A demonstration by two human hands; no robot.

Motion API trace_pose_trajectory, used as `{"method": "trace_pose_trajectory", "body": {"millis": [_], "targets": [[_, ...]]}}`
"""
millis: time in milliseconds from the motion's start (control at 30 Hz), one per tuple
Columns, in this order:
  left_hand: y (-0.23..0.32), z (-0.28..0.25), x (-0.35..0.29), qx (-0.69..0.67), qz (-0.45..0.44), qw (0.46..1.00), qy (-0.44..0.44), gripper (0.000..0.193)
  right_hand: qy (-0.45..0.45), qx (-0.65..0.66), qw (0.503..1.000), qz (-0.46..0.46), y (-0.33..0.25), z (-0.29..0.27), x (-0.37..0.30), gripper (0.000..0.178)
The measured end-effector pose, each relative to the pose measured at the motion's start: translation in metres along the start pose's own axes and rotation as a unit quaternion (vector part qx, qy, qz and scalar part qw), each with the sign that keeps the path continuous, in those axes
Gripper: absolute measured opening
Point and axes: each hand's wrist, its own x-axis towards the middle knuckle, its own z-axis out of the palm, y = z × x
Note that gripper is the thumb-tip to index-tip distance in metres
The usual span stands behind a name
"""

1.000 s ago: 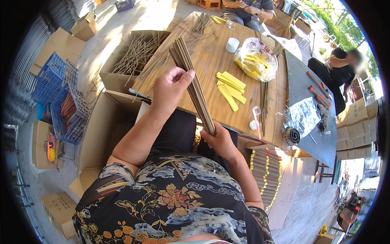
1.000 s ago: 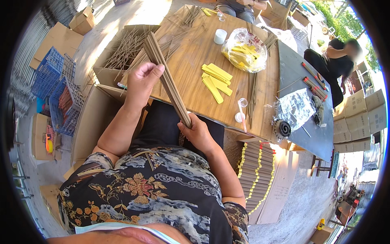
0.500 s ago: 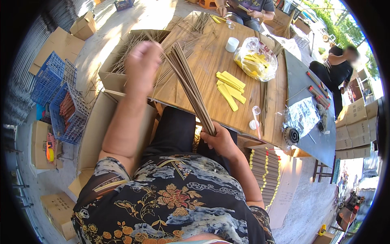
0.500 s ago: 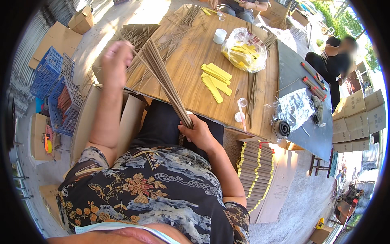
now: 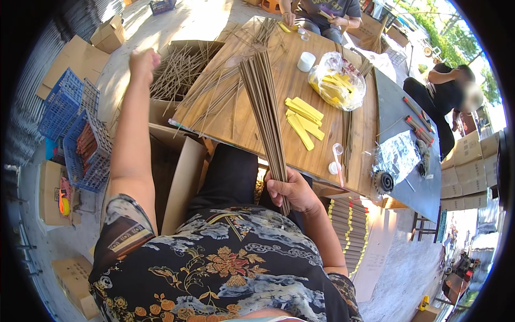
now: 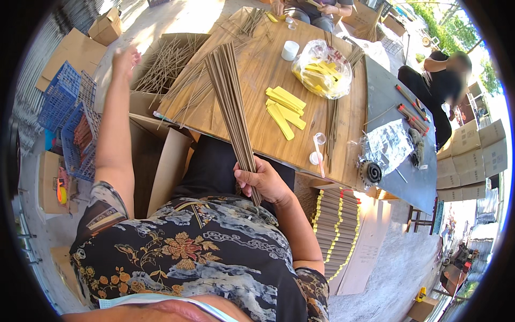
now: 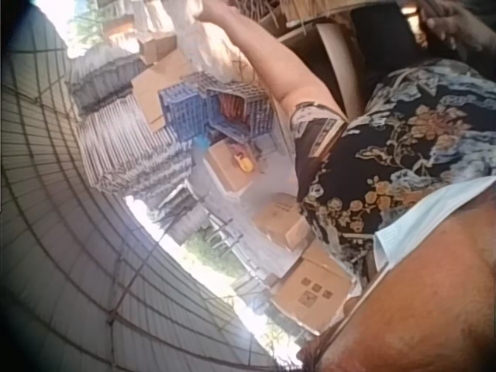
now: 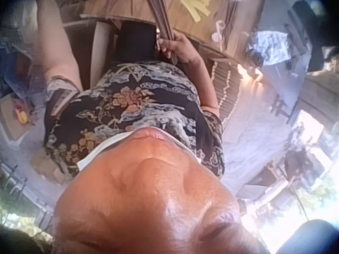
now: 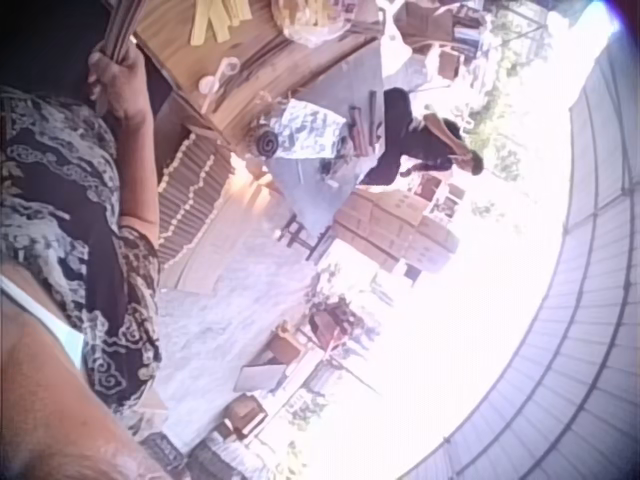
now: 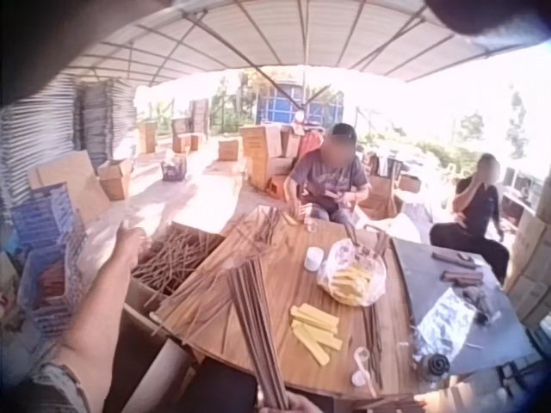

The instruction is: The person gathers thin sticks from a cardboard box and aligns them into a bundle. They wrap a yellow paper strip around the bundle to secure it, then place the finished bundle into the box. The person repeats this process with additional sticks.

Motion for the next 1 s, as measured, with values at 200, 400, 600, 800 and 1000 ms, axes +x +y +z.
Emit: {"method": "trace_pose_trajectory", "body": {"millis": [200, 400, 600, 800, 1000], "targets": [[-0.006, 0.045, -0.176, -0.161, -0.127, 0.875, -0.438, 0.052, -0.047, 0.071, 0.996, 0.001, -0.001, 0.004, -0.001, 0.015], [0.012, 0.085, -0.246, -0.368, -0.249, 0.779, -0.443, 0.03, -0.073, 0.05, 0.995, 0.04, -0.002, 0.009, -0.001, 0.017], [0.017, 0.094, -0.258, -0.35, -0.201, 0.826, -0.394, 0.009, -0.003, -0.041, 0.999, 0.009, 0.001, 0.01, -0.004, 0.02], [0.017, 0.094, -0.258, -0.323, -0.203, 0.856, -0.348, 0.011, 0.022, -0.127, 0.992, -0.012, 0.004, 0.012, -0.001, 0.018], [0.016, 0.094, -0.241, -0.41, -0.26, 0.75, -0.448, 0.018, -0.057, -0.049, 0.997, 0.018, -0.003, 0.009, -0.007, 0.017]]}}
